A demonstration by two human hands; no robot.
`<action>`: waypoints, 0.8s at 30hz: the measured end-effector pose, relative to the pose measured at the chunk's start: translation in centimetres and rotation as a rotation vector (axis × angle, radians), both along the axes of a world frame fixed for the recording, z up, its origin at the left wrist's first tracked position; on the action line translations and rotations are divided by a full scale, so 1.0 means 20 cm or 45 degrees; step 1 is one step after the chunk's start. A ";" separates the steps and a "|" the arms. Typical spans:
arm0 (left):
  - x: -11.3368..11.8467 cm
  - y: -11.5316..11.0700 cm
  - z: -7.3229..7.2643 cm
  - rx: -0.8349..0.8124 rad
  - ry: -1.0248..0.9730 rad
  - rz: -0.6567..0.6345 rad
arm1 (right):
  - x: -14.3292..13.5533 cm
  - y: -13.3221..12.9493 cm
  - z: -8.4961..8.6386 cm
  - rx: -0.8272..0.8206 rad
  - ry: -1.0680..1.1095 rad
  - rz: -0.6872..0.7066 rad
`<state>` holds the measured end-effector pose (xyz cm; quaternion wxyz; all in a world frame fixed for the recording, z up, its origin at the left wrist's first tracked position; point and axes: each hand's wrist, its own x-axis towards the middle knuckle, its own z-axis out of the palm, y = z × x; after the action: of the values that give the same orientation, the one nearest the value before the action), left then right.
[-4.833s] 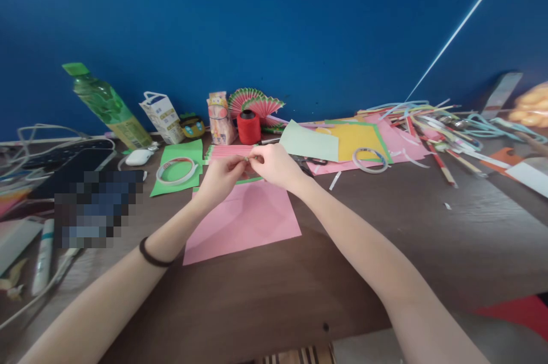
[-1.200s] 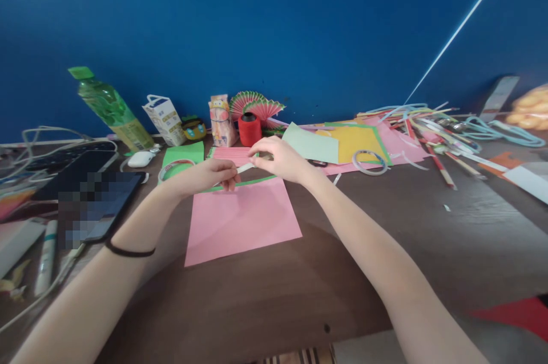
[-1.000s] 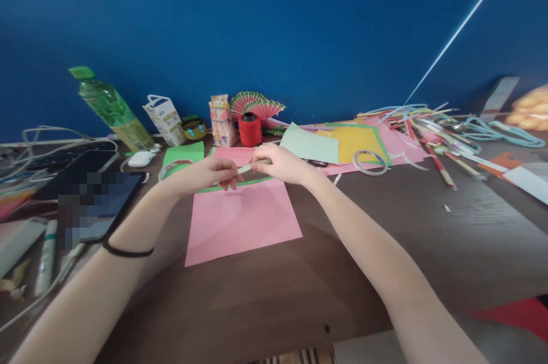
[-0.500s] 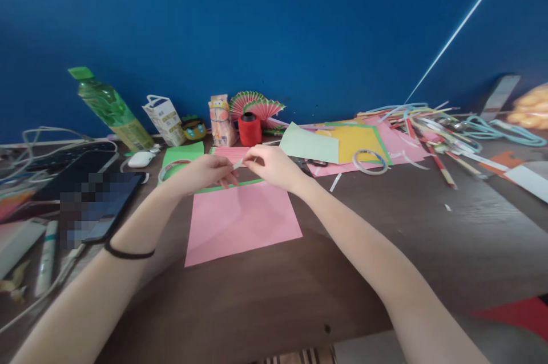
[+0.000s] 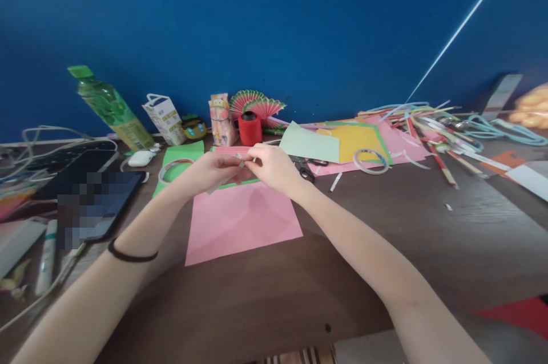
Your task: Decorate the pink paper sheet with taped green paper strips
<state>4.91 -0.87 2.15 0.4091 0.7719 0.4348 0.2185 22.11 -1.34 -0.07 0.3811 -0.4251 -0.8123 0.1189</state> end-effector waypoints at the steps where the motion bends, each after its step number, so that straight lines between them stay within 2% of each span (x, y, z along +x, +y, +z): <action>1: 0.01 0.00 -0.01 0.010 -0.033 0.015 | 0.00 0.00 0.00 0.014 -0.001 -0.013; 5: 0.07 -0.01 -0.06 0.071 -0.200 0.165 | -0.01 -0.01 0.00 0.087 -0.011 -0.082; 8: 0.10 -0.02 -0.08 0.121 -0.243 0.212 | 0.00 -0.01 0.00 0.117 -0.030 -0.093; 24: 0.10 -0.05 -0.04 0.227 -0.061 0.273 | 0.01 0.01 0.01 0.046 0.028 0.008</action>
<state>6.93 -1.97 1.29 0.3235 0.7490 0.4837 0.3169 22.29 -1.19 0.03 0.3974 -0.4142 -0.8114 0.1101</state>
